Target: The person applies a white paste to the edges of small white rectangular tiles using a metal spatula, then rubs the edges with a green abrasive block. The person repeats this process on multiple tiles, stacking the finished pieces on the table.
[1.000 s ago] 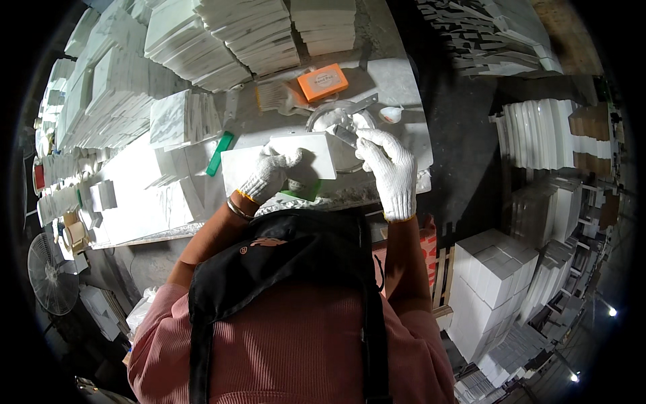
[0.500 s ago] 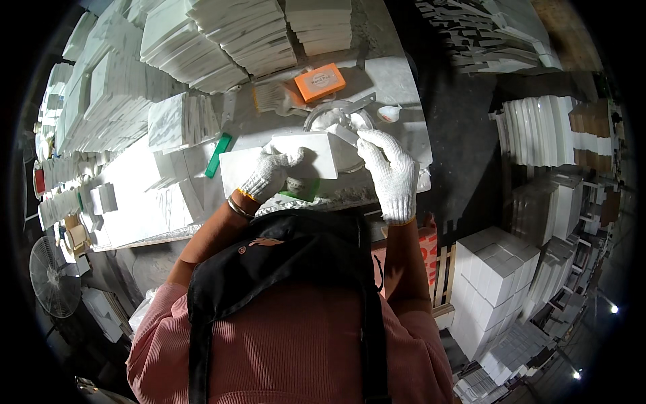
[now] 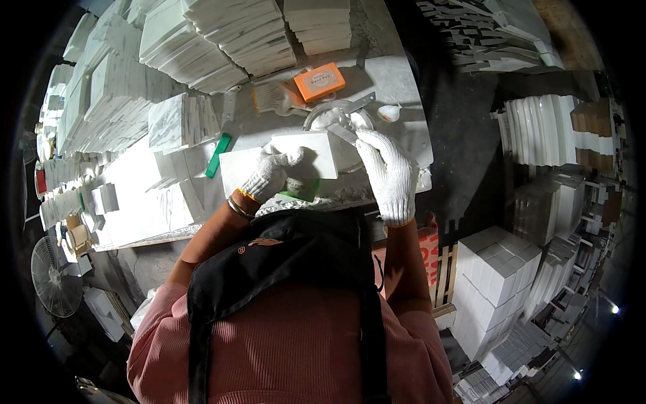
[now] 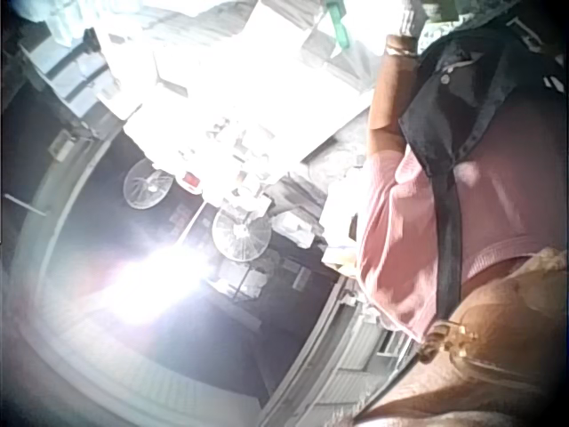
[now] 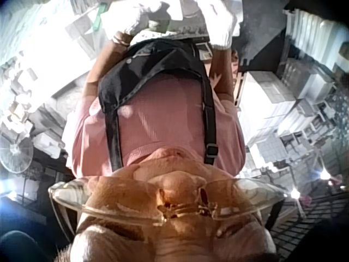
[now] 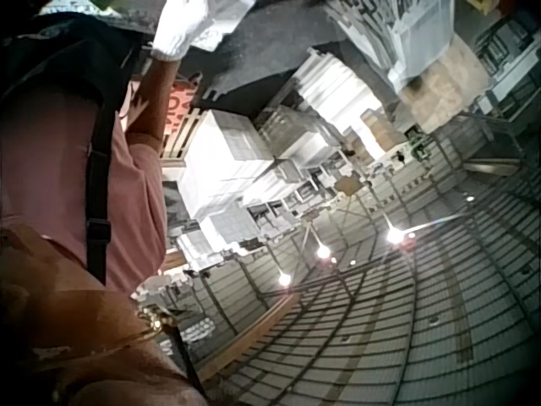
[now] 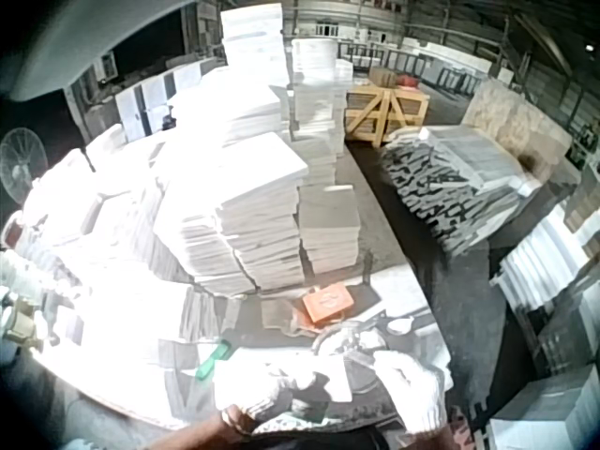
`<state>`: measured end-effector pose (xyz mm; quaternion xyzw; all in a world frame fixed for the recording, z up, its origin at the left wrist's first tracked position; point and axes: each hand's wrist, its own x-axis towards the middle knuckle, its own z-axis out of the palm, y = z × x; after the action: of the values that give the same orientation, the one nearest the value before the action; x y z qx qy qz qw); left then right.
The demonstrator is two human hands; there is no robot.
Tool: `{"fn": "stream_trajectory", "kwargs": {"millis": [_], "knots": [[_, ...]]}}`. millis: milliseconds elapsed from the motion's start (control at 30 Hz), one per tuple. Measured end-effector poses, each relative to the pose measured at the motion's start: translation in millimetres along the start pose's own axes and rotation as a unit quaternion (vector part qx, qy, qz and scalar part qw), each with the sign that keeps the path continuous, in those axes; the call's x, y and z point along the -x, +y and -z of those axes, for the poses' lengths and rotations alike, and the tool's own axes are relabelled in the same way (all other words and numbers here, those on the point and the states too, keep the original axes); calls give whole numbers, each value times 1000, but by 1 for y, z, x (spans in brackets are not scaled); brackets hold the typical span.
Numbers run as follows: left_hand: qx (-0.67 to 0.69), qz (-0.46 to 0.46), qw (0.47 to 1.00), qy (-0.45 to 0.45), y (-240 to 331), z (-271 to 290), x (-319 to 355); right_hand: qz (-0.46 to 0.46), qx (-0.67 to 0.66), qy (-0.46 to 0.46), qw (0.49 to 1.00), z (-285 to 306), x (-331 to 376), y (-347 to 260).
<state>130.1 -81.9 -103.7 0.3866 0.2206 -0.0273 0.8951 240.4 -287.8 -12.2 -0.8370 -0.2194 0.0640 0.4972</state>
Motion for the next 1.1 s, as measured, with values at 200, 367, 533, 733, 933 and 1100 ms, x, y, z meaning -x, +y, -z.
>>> {"fn": "stream_trajectory", "kwargs": {"millis": [200, 367, 533, 733, 933, 1100], "knots": [[-20, -5, 1000, 5, 5, -3, 2, 33, 39, 13, 999, -1, -1, -1], [-70, 29, 997, 22, 6, -1, 1, -11, 184, -1, 983, -7, -2, 28], [-11, 35, 998, 47, 8, -8, 2, -19, 245, -41, 969, -24, 4, 68], [16, 39, 998, 53, 4, -7, 1, -76, 208, -62, 973, -7, -4, 39], [-42, 28, 998, 29, 10, -10, 4, -74, 180, 125, 973, 23, -35, 73], [-36, 27, 999, 4, 3, -2, -1, -118, 50, 21, 991, 9, -57, 126]]}}
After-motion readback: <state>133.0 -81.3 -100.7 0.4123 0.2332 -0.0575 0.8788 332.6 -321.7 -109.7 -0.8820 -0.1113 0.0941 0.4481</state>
